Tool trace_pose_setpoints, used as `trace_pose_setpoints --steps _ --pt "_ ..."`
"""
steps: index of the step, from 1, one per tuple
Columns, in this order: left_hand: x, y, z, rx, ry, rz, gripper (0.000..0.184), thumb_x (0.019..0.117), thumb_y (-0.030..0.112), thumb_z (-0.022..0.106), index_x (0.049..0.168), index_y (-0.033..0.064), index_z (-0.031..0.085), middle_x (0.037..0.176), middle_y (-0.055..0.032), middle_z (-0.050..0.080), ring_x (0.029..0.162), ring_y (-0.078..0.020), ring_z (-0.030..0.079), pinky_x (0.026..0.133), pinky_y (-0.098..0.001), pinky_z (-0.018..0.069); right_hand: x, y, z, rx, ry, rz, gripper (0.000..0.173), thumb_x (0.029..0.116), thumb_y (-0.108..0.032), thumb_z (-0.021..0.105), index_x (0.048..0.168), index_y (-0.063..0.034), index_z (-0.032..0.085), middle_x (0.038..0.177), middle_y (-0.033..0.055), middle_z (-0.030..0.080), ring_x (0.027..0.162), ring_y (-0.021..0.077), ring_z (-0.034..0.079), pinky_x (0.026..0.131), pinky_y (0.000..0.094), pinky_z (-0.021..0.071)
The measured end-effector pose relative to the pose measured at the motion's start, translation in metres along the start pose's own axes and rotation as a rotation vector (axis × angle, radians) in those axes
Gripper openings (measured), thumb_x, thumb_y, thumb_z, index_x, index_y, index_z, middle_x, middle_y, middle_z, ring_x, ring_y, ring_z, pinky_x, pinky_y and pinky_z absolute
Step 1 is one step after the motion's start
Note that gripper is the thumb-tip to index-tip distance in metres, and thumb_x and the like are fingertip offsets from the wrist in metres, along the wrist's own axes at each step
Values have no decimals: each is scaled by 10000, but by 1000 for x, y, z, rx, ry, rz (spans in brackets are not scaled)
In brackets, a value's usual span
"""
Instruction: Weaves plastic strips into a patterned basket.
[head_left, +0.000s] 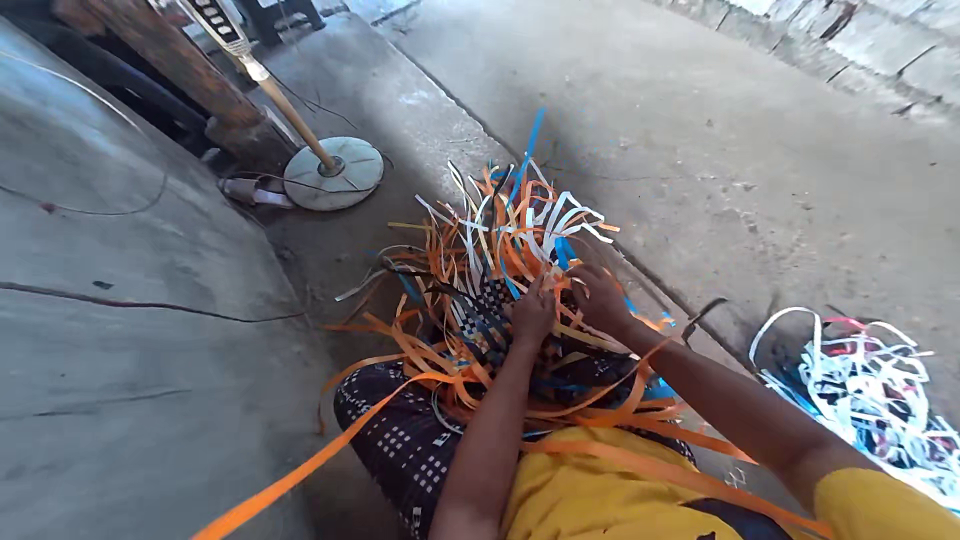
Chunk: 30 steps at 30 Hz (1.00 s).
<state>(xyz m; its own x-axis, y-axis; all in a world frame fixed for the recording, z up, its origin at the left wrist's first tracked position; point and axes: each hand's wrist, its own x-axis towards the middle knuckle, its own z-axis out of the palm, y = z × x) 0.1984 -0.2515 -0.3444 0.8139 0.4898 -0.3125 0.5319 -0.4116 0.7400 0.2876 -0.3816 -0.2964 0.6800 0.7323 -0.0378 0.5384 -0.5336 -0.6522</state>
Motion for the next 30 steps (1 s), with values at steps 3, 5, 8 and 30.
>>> trace_pose_setpoints --steps 3,5,8,30 --pt "2 0 -1 -70 -57 -15 490 1097 357 420 1546 165 469 1104 -190 719 1031 -353 685 984 -577 492 14 29 6 375 73 383 366 1092 -166 452 1374 46 550 1366 228 601 1240 294 615 1065 438 495" --pt "2 1 -3 -114 -95 -14 488 1098 354 424 1540 154 474 1139 -204 710 1041 -359 687 954 -563 520 17 43 15 563 66 458 398 1105 -242 453 1359 43 566 1287 221 638 1153 273 652 1004 439 529" --pt "1 3 -5 -137 -130 -7 494 1105 350 413 1554 148 452 1111 -208 703 1005 -350 678 944 -555 514 26 37 13 551 -46 490 422 1105 -311 465 1308 27 615 1235 200 649 1103 252 629 974 432 498" --pt "-105 -9 -79 -543 -87 502 447 1034 372 542 1159 -29 697 1126 -66 717 1011 -93 672 895 -312 573 34 20 5 88 -234 -391 259 1017 -49 519 1121 17 747 1188 220 708 1148 372 667 1021 557 508"
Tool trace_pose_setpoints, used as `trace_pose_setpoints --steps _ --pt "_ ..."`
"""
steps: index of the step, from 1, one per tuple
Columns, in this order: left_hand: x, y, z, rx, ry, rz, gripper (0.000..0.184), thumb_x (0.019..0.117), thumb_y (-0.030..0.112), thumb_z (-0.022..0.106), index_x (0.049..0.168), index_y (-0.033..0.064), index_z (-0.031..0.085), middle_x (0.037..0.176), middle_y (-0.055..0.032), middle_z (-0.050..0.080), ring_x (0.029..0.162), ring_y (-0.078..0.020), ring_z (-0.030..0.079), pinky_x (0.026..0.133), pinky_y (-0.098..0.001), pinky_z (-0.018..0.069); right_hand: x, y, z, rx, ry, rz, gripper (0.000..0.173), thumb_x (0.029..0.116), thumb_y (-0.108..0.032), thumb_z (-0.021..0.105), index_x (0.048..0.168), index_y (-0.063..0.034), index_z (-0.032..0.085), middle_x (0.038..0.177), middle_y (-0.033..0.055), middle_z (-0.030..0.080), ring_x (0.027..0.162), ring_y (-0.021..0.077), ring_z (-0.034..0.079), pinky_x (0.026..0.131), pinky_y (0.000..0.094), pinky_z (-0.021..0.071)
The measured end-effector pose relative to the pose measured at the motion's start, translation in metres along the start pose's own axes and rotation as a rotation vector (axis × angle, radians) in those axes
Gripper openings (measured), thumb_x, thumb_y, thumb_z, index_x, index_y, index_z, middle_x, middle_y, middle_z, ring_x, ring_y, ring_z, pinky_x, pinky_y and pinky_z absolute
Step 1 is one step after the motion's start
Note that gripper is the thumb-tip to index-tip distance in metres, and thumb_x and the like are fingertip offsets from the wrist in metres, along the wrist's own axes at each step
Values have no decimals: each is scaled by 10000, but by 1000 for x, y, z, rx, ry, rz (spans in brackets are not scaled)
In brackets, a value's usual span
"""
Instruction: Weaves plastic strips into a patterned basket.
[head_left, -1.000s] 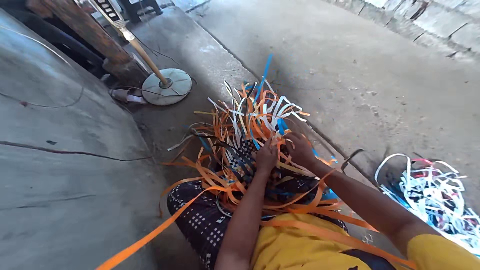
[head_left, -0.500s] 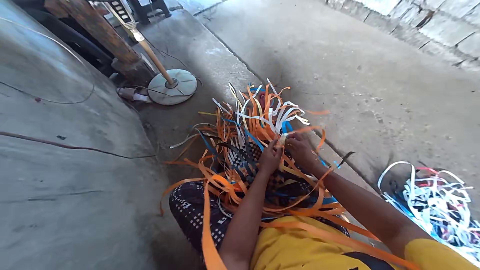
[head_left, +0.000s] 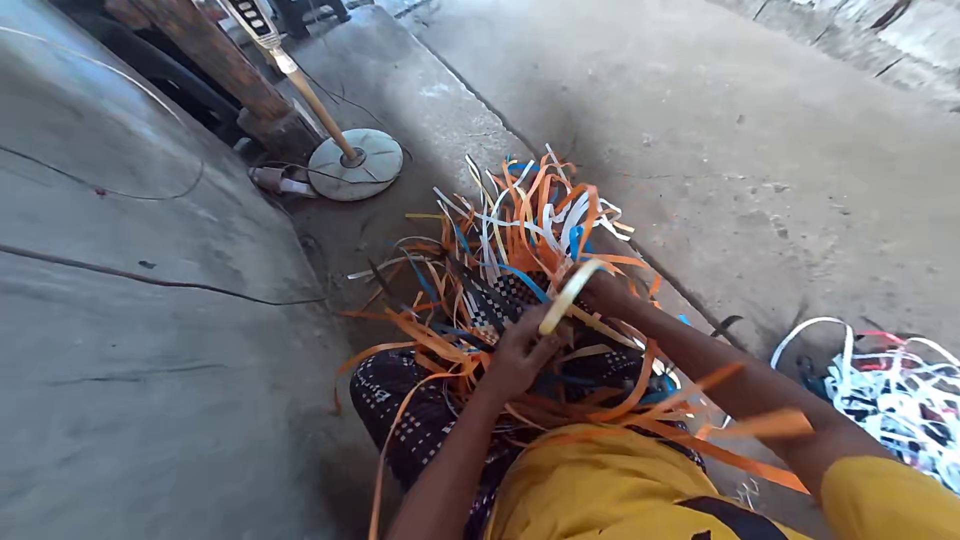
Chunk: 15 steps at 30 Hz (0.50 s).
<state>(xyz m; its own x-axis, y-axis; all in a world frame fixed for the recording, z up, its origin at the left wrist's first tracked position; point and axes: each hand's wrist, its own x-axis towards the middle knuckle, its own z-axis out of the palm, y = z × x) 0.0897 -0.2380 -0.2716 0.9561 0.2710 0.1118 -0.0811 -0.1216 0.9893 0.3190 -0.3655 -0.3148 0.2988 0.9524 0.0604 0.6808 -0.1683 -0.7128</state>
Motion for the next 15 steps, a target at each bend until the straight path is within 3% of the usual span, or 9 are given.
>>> trace_pose_setpoints --steps 1,2,3,5,6,8,11,13,15 --pt "-14 2 -7 -11 -85 3 540 1055 468 479 1117 -23 697 925 -21 727 826 -66 679 779 -298 591 3 8 0 0 -12 10 247 1010 -56 540 1124 1 752 1174 207 706 1140 355 664 1026 547 508" --pt "-28 1 -15 3 -157 27 651 1063 565 403 1007 -18 688 807 -9 687 725 -56 647 706 -281 576 4 15 1 -5 2 -19 226 993 -48 567 1113 -25 757 1147 181 705 1112 320 669 1006 518 528" --pt "-41 -1 -23 53 -200 58 708 1064 615 328 889 10 651 742 -6 633 685 -50 611 673 -256 549 6 23 0 -12 15 -51 210 982 -45 590 1100 -43 763 1117 165 704 1073 295 673 976 494 545" --pt "-63 1 -45 285 -214 70 734 1105 529 257 794 -1 659 726 -78 619 707 -130 612 714 -298 539 9 33 -5 -54 13 -66 206 989 -49 597 1103 -44 769 1079 185 693 1010 320 676 917 520 554" --pt "-72 7 -58 453 -214 10 703 1116 437 270 814 -25 705 769 -137 669 760 -216 665 773 -380 561 10 36 -9 -79 7 -45 208 991 -51 602 1114 -45 770 1083 199 692 1005 342 679 908 545 553" --pt "-78 25 -84 726 -210 -307 567 1101 323 334 924 -45 728 886 -203 705 901 -344 703 875 -529 548 11 45 -17 -105 -24 30 220 1015 -90 597 1160 -73 762 1125 185 687 1038 336 676 930 555 545" --pt "-74 25 -134 899 -36 -703 474 1109 367 417 1195 -1 703 1081 -247 711 1072 -420 674 978 -638 487 12 50 -27 -77 -45 139 222 1033 -121 592 1176 -71 755 1145 198 678 1018 355 671 906 576 534" --pt "-69 18 -157 1018 99 -756 395 1082 315 517 1356 55 632 1202 -248 690 1159 -435 651 1030 -658 455 11 46 -32 -70 -67 209 223 1044 -147 592 1185 -68 746 1181 189 664 1051 340 660 943 552 533" --pt "-60 14 -154 1119 221 -667 378 1052 265 579 1365 63 640 1296 -223 673 1248 -427 610 1123 -673 335 11 44 -31 -90 -52 222 224 1034 -172 619 1165 -51 753 1184 202 671 1070 351 662 963 550 526"
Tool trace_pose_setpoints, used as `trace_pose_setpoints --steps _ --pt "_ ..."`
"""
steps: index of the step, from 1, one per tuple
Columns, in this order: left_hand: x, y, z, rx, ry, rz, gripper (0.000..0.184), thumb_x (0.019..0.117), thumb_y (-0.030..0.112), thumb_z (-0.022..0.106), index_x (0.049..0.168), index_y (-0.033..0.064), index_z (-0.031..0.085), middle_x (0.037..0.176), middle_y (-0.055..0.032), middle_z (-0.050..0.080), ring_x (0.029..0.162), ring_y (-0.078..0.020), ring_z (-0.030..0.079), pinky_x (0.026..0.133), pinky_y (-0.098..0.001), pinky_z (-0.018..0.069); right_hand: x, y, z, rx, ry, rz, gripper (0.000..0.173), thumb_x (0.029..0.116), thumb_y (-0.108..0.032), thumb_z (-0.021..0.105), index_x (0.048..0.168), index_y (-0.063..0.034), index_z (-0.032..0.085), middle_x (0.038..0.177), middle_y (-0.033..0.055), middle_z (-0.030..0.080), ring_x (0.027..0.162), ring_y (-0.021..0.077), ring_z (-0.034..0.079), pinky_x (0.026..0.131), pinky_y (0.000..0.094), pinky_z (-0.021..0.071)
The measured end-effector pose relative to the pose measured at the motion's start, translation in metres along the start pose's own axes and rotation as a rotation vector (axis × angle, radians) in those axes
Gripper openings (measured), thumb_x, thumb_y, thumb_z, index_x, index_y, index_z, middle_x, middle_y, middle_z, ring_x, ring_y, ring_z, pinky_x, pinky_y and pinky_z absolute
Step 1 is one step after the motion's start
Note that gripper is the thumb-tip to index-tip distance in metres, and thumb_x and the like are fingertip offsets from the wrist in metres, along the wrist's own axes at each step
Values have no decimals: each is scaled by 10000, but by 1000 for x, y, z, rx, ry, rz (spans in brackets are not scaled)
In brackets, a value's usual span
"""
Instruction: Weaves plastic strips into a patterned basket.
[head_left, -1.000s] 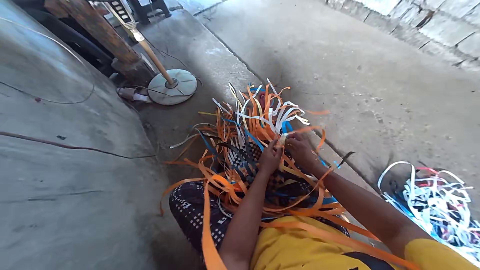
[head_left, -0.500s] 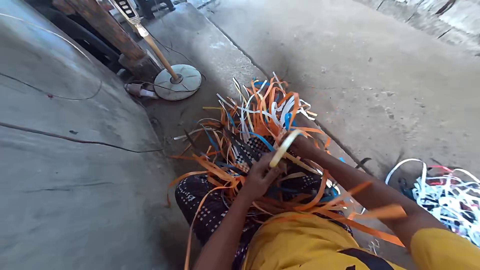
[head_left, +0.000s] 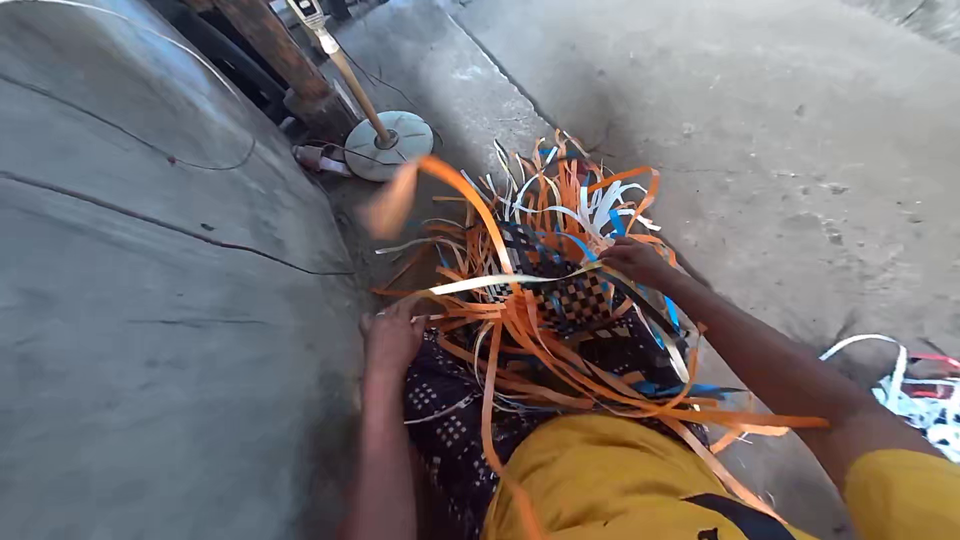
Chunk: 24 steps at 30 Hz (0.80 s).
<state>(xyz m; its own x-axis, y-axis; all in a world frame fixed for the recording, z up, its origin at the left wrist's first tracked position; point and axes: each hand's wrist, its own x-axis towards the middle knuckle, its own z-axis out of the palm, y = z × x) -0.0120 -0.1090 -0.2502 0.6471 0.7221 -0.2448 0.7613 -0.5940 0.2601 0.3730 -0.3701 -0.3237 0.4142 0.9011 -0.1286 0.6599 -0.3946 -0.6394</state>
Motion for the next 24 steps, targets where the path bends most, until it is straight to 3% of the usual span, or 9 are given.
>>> trace_pose_setpoints --steps 3,4,7,9,11,15,17,19,24 --pt "-5 47 31 -151 367 326 231 1005 213 644 1065 38 781 1080 -181 746 1053 -368 699 1017 -607 469 0 1 4 -22 14 16 226 1029 -191 629 1141 -43 758 1160 212 671 1064 371 657 947 574 520" --pt "-8 68 45 -210 406 456 207 996 203 648 1034 61 794 1060 -158 750 1035 -343 705 968 -568 516 -1 2 6 -29 22 20 221 1026 -195 636 1132 -49 763 1160 213 674 1070 376 658 945 582 520" --pt "-4 124 85 -301 393 694 225 992 179 640 1166 125 773 1181 -139 718 1114 -340 676 962 -542 533 -2 4 11 -36 47 4 213 1017 -183 646 1117 -39 768 1121 222 676 1040 391 657 909 598 517" --pt "8 146 104 -240 302 591 343 1012 239 616 1334 152 697 1348 -145 654 1263 -401 577 1058 -613 413 -4 4 13 -36 49 10 217 1023 -180 636 1125 -36 762 1121 221 674 1040 388 659 918 592 521" --pt "22 159 112 -187 232 454 392 1017 303 618 1375 150 664 1317 -162 652 1285 -433 534 1070 -659 343 -7 4 14 -30 51 32 233 1032 -190 622 1141 -31 752 1141 235 673 1057 397 660 940 583 524" --pt "29 167 112 -185 247 469 250 1024 287 608 1091 105 766 1072 -133 725 1194 -388 598 1081 -653 322 -13 5 12 12 35 83 281 1048 -227 595 1177 -17 729 1259 251 641 1195 416 608 1017 584 484" --pt "24 163 107 -268 339 577 213 1004 247 634 1005 84 771 958 -118 726 1054 -354 659 1057 -629 369 -15 7 10 14 46 67 297 1031 -267 628 1168 -27 736 1269 242 646 1219 423 600 1020 595 482" --pt "20 150 98 -368 337 618 179 989 189 653 979 53 770 925 -130 709 979 -332 677 1033 -587 444 -15 10 10 11 63 40 283 995 -272 685 1140 -36 745 1186 226 661 1094 397 638 932 599 509" --pt "41 105 88 -543 23 254 240 999 225 682 1072 0 724 1160 -191 639 1047 -307 648 949 -483 540 -12 5 13 13 56 17 256 975 -216 714 1140 -22 741 1176 238 655 1081 385 643 935 563 527"
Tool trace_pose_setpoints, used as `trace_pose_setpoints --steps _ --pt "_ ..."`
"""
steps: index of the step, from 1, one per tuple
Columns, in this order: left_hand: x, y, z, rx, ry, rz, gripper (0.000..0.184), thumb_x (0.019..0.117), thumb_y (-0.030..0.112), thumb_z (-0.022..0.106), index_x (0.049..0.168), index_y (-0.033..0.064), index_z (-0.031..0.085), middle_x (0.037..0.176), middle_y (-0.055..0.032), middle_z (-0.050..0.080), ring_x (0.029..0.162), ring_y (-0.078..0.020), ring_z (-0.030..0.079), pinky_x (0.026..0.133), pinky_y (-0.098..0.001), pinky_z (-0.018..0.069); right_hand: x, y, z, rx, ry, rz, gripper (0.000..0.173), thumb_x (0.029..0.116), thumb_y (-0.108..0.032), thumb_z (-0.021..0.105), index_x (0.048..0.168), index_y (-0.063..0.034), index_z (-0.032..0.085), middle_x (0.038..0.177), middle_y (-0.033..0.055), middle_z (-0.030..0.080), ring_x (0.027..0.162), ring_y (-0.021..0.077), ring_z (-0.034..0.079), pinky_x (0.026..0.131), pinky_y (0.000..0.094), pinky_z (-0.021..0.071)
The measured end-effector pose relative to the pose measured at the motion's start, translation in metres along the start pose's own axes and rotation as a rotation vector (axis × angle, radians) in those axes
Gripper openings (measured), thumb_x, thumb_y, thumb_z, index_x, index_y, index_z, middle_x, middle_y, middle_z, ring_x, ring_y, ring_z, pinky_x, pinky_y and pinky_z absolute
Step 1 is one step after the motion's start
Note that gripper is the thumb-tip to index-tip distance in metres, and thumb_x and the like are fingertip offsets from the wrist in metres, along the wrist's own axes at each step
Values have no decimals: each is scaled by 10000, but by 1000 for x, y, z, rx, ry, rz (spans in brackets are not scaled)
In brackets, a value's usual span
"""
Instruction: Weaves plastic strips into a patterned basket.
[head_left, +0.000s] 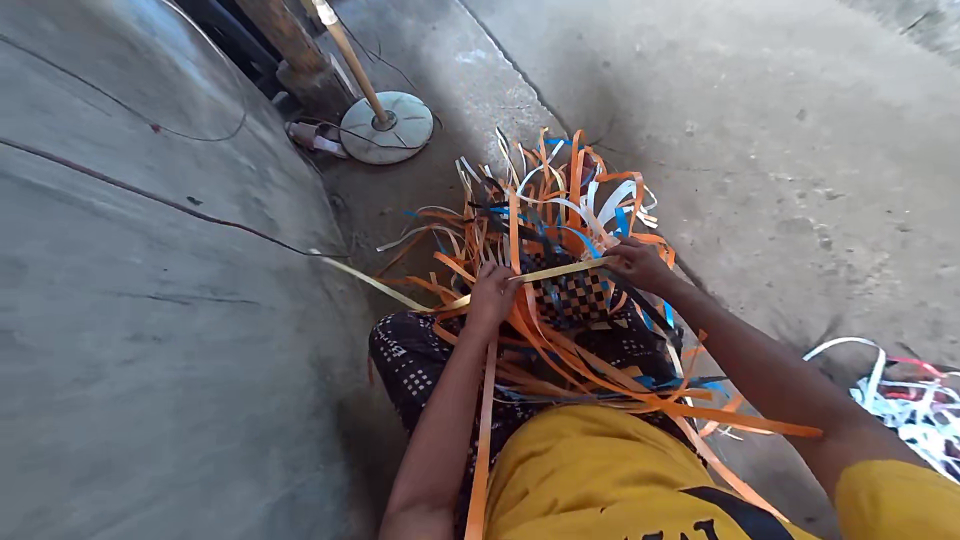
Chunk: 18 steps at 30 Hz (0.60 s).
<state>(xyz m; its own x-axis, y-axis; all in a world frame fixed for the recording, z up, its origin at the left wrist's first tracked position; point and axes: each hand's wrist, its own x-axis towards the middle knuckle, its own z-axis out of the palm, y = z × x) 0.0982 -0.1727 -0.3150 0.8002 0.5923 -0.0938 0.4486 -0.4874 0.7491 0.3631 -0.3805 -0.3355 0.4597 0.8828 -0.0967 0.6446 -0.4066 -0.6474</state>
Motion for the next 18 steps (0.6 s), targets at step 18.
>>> trace_pose_setpoints --steps 18 --pt "-4 31 16 -78 -174 224 270 1035 176 586 1106 -27 748 1159 -207 713 1175 -347 648 1068 -514 475 6 -159 29 358 -100 171 256 1033 -172 617 1190 17 690 1141 190 685 1005 279 674 923 470 547"
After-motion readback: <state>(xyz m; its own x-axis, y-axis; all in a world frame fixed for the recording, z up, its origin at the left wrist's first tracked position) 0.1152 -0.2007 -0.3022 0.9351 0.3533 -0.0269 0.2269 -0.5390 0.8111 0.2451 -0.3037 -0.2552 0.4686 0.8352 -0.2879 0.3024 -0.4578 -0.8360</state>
